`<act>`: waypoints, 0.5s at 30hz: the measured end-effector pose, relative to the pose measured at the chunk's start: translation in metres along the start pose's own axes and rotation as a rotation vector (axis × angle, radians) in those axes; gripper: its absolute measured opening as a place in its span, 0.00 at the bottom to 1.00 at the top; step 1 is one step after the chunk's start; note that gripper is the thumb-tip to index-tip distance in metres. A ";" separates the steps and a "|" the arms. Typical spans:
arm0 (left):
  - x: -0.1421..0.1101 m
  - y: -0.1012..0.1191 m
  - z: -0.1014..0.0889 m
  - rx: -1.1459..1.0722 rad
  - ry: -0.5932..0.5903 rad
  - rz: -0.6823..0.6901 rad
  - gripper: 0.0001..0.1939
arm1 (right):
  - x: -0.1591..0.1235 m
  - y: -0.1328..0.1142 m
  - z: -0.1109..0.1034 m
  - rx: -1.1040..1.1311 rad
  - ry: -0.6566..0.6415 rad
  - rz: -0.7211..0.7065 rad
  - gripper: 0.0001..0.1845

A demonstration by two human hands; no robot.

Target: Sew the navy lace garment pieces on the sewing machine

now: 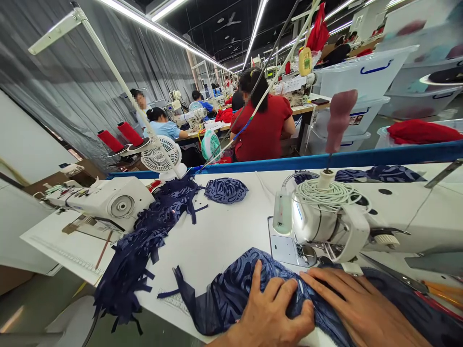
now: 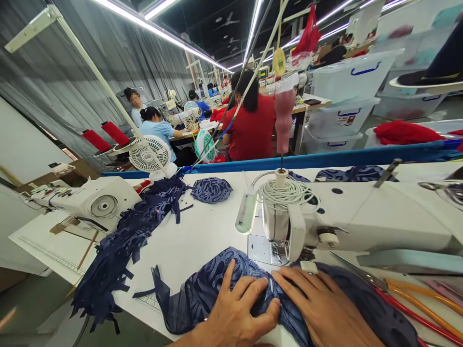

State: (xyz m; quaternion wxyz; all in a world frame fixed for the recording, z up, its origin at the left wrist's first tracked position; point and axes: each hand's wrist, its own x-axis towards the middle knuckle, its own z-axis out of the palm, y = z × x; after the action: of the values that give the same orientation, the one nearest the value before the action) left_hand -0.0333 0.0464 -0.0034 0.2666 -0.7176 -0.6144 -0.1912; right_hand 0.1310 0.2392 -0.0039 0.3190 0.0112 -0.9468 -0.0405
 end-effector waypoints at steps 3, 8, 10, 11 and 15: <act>0.000 0.000 -0.002 -0.007 0.001 -0.014 0.42 | 0.001 -0.001 0.001 -0.071 0.058 -0.038 0.29; -0.003 -0.001 0.000 -0.037 -0.038 -0.013 0.40 | 0.009 -0.005 -0.008 -0.110 0.032 -0.088 0.36; -0.004 0.000 -0.002 -0.046 -0.065 -0.019 0.37 | 0.013 -0.005 -0.012 -0.124 0.043 -0.095 0.36; -0.004 0.001 -0.004 -0.056 -0.074 -0.030 0.36 | 0.015 -0.005 -0.014 -0.110 0.049 -0.090 0.34; 0.005 -0.001 -0.020 -0.160 -0.143 -0.100 0.28 | 0.012 0.006 -0.017 -0.052 0.055 -0.019 0.26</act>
State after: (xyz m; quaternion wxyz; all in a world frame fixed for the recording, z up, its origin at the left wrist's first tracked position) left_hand -0.0322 0.0384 0.0154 0.1542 -0.7168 -0.6497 -0.2011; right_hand 0.1317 0.2437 0.0176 0.3449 0.0129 -0.9361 -0.0680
